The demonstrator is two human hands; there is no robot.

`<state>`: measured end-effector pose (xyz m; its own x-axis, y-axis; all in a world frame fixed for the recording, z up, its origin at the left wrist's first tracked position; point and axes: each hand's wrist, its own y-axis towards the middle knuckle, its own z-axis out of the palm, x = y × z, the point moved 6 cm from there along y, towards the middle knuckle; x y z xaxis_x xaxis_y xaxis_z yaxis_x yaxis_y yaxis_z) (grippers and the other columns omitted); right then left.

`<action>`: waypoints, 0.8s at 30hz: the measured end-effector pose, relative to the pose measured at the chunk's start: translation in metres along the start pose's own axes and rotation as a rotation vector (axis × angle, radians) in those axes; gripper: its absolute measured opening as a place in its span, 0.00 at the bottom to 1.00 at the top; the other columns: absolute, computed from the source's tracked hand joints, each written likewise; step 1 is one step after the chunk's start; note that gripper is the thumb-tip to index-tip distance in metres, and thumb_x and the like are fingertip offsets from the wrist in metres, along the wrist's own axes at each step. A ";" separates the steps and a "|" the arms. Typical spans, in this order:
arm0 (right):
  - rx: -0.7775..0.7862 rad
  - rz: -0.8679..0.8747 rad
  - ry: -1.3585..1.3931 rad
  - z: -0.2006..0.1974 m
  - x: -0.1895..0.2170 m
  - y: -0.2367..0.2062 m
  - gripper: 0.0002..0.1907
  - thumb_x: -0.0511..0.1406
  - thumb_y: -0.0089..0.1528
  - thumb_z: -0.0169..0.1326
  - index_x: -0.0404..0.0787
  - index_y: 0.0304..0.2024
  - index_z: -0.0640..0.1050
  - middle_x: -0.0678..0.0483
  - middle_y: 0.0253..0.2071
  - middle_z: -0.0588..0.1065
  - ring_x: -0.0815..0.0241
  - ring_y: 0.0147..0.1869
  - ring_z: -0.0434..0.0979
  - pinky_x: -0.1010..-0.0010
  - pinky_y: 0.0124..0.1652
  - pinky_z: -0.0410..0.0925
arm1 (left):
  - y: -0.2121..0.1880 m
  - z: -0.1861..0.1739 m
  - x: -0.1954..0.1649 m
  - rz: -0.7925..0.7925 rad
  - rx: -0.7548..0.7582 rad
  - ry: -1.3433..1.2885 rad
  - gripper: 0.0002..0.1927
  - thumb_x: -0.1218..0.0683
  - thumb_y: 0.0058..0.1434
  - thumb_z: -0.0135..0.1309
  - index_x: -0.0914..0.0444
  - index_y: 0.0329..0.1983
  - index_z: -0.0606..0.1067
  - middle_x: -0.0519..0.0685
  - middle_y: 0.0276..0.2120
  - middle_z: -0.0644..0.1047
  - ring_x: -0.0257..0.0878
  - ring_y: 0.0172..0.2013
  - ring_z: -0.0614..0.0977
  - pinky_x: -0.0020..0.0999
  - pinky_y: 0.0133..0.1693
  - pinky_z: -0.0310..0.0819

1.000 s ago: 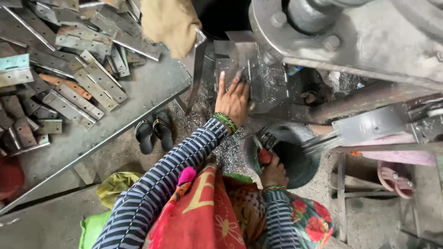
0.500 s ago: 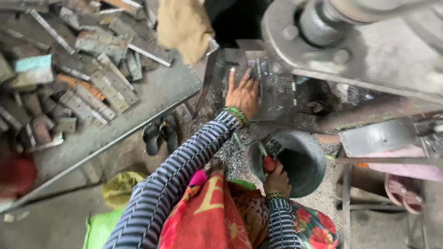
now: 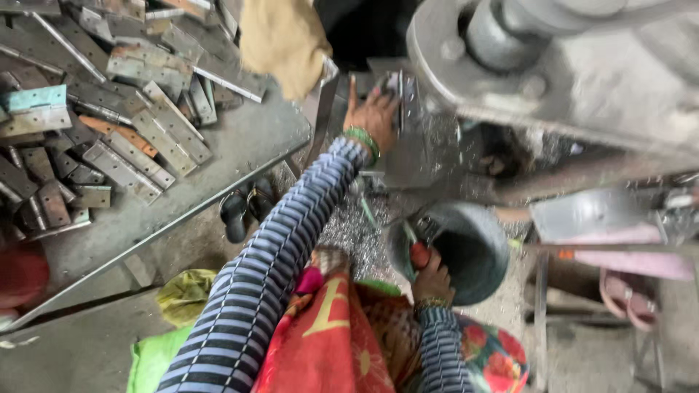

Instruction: The person repeatedly picks up metal hinge-like parts from a pile, places them on a grinding machine, and operates the machine to grind the parts. The person then removes the ground parts and places them back into the pile.

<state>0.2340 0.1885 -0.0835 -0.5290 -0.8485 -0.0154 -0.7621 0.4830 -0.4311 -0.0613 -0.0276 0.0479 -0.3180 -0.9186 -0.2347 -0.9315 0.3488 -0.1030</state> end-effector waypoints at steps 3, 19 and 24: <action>0.085 0.003 -0.031 -0.008 -0.005 -0.003 0.42 0.46 0.63 0.54 0.64 0.74 0.47 0.44 0.64 0.67 0.41 0.69 0.67 0.43 0.61 0.63 | -0.002 -0.009 0.007 0.015 0.105 -0.020 0.37 0.37 0.66 0.44 0.50 0.76 0.54 0.43 0.75 0.55 0.43 0.76 0.48 0.67 0.67 0.11; -0.192 -0.115 -0.037 -0.066 -0.012 -0.031 0.37 0.47 0.59 0.57 0.62 0.69 0.58 0.47 0.56 0.74 0.42 0.58 0.76 0.43 0.52 0.69 | -0.151 -0.004 -0.062 0.564 -0.296 -0.088 0.20 0.54 0.60 0.52 0.54 0.57 0.75 0.48 0.54 0.74 0.46 0.64 0.68 0.66 0.66 0.48; -0.250 -0.177 0.030 -0.052 -0.018 -0.027 0.38 0.46 0.59 0.56 0.61 0.70 0.58 0.48 0.55 0.75 0.43 0.57 0.78 0.45 0.52 0.71 | -0.110 -0.031 -0.069 0.363 0.004 -0.123 0.15 0.53 0.72 0.47 0.60 0.59 0.73 0.53 0.52 0.75 0.40 0.42 0.81 0.39 0.40 0.84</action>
<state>0.2440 0.2019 -0.0244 -0.3877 -0.9193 0.0683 -0.9098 0.3697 -0.1889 0.0573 -0.0079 0.1053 -0.6036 -0.7059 -0.3707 -0.7612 0.6485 0.0044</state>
